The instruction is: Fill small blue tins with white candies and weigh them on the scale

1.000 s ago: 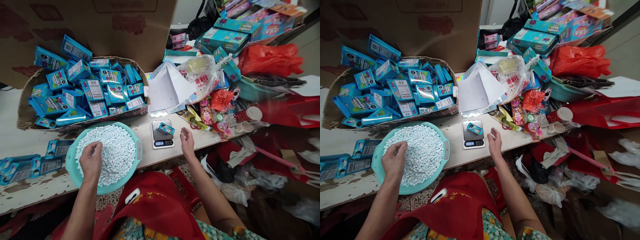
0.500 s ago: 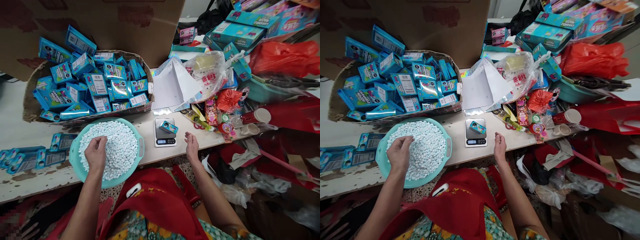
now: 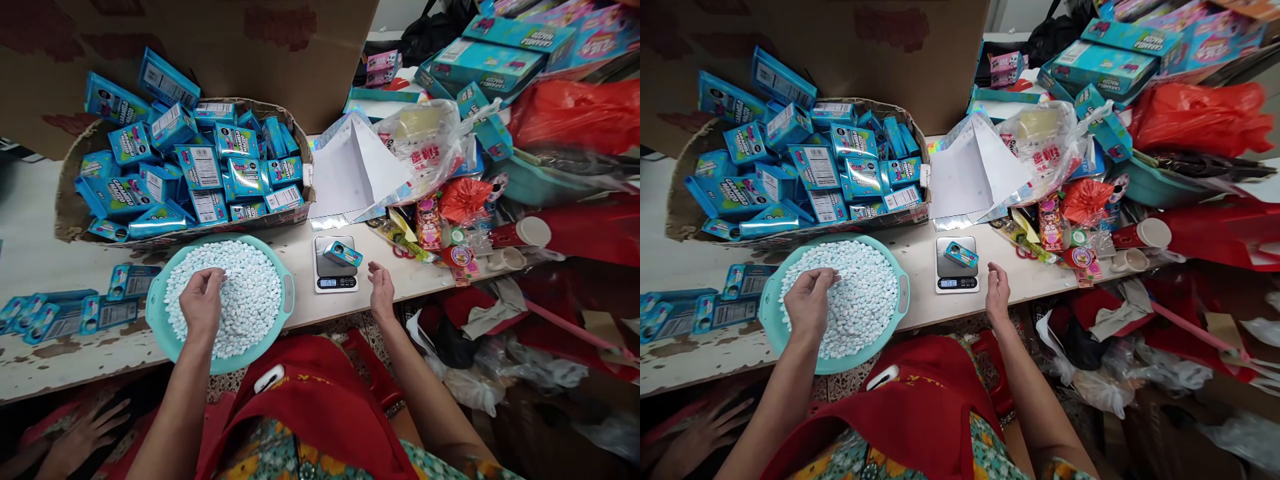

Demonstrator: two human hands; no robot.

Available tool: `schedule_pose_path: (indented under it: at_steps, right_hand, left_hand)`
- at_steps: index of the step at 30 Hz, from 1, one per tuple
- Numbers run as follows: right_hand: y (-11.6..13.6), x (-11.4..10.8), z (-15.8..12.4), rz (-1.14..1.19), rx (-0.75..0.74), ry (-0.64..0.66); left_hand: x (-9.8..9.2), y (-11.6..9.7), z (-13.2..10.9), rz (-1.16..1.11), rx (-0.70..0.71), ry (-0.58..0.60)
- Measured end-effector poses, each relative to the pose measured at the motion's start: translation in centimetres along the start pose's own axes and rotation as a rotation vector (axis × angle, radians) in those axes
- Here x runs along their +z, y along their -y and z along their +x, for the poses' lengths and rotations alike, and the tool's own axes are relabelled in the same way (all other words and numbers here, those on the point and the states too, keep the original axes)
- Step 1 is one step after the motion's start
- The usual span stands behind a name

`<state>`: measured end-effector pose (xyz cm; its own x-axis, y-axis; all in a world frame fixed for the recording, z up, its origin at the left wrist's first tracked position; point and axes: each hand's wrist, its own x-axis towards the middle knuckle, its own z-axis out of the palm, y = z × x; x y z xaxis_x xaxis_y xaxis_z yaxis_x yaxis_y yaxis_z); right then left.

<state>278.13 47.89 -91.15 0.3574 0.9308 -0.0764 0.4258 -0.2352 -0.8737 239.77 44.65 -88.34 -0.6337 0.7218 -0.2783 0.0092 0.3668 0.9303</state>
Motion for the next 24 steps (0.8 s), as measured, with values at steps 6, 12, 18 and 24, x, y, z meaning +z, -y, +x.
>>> schedule_pose_path:
  at_steps: [6, 12, 18, 24]
  right_hand:
    - [1.5, 1.7, 0.8, -0.015, -0.128, 0.077]
    - [2.8, 4.1, 1.8, -0.097, -0.151, 0.105]
    - [6.0, 5.0, 1.3, 0.028, -0.102, 0.164]
    - [11.3, 6.2, -2.3, -0.024, -0.224, 0.27]
  left_hand:
    - [-0.6, 0.4, -0.1, 0.525, 0.312, 0.15]
    - [-1.0, 0.6, 0.5, 0.935, 0.452, 0.42]
    - [-2.3, -0.9, 1.0, 0.98, 0.331, 0.618]
    - [-3.6, 0.1, 1.2, 0.866, 0.306, 0.564]
